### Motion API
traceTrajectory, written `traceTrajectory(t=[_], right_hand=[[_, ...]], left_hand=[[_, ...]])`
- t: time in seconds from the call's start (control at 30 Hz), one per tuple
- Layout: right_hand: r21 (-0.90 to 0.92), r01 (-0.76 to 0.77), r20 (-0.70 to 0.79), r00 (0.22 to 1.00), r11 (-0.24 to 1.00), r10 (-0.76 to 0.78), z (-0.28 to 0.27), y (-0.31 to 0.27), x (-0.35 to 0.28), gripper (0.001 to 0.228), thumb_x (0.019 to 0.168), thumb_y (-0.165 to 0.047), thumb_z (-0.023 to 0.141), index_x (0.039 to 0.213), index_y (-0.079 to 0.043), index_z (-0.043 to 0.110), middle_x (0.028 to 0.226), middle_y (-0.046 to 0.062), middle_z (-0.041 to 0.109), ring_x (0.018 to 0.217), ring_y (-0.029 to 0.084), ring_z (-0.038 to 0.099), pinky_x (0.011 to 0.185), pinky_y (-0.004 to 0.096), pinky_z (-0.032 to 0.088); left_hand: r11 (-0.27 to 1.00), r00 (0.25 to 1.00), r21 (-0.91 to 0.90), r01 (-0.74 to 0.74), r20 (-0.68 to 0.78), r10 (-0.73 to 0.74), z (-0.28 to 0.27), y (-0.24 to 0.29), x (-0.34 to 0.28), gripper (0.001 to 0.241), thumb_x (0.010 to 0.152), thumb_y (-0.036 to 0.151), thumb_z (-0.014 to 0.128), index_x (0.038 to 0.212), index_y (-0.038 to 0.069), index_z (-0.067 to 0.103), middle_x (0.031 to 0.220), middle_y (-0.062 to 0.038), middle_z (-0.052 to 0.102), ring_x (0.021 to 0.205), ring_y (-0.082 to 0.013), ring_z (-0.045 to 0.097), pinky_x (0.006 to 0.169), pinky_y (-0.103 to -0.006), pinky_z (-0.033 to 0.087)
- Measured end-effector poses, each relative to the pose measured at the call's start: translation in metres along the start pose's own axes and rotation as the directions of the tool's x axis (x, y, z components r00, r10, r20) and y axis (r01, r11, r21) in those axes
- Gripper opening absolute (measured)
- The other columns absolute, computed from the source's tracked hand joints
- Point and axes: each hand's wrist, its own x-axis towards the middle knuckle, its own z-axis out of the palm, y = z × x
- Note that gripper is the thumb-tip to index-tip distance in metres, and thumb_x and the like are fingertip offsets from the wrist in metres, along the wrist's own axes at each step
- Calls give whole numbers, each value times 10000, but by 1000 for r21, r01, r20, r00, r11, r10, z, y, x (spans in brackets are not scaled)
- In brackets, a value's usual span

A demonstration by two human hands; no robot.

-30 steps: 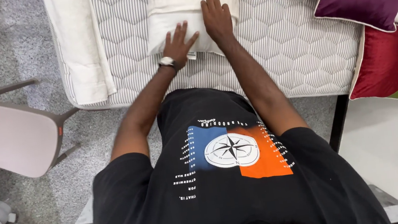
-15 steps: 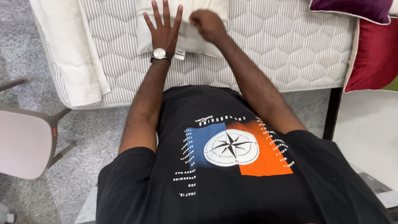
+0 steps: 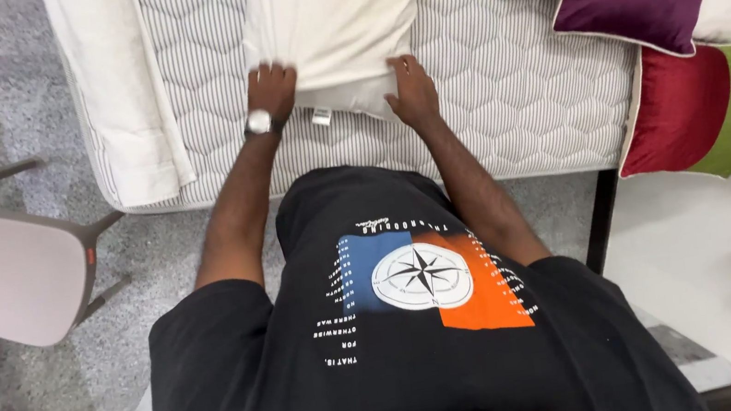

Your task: The person places a white pillow on a mattress and smooths it out. They then pick up a multi-colored pillowcase and insert the pillow into it, adjusting the fabric to fit properly.

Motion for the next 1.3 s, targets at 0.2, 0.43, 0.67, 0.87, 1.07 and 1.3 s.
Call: traceTrajectory(t=[0.2,0.43,0.67,0.87,1.07,1.3], right_hand=[[53,-136,143,981,989,127,33,44,-4,818,726,-284,923,1370,1,506,1282,243,543,1103,431,592,860,511,505],[255,-750,571,626,610,531,64,59,-6,435,1060,-362,578,1314,-9,593,1099,222,683,1003,408,710,789,443,524],[869,-350,220,906,349,361,48,35,26,352,1078,-332,474,1165,-41,653,984,60,726,881,176,690,768,337,578],[912,15,-91,981,409,169,-78,-106,51,394,1112,-393,456,1062,-51,646,851,49,690,727,143,670,640,336,589],[849,59,18,990,525,-140,-97,-118,56,273,1130,-302,581,1164,-40,653,850,43,627,664,125,581,616,313,517],[229,34,-99,995,973,-12,-42,-35,43,569,748,-21,812,1283,-72,628,1242,173,620,1105,330,611,862,471,539]], left_hand=[[966,931,225,127,310,-194,90,0,-99,77,943,150,633,937,85,674,834,-115,663,789,-307,642,592,-491,494],[975,962,188,118,222,-159,28,24,-71,205,934,218,691,1111,115,678,1321,-185,597,1265,-432,550,987,-649,491],[939,941,-176,295,222,-254,-51,62,-22,1181,709,459,879,1584,170,142,1630,-266,112,1399,-594,326,949,-704,431],[650,883,-602,464,366,-293,-39,91,2,1062,860,240,746,1637,64,43,1669,-281,215,1294,-499,509,947,-513,529],[512,971,-829,226,231,-56,-49,82,-41,674,984,348,746,1522,77,445,1447,-191,598,1319,-395,587,1068,-472,502],[645,769,-471,602,559,-309,-33,36,-92,438,976,449,701,1230,92,710,1318,-129,669,1249,-301,631,1075,-435,519]])
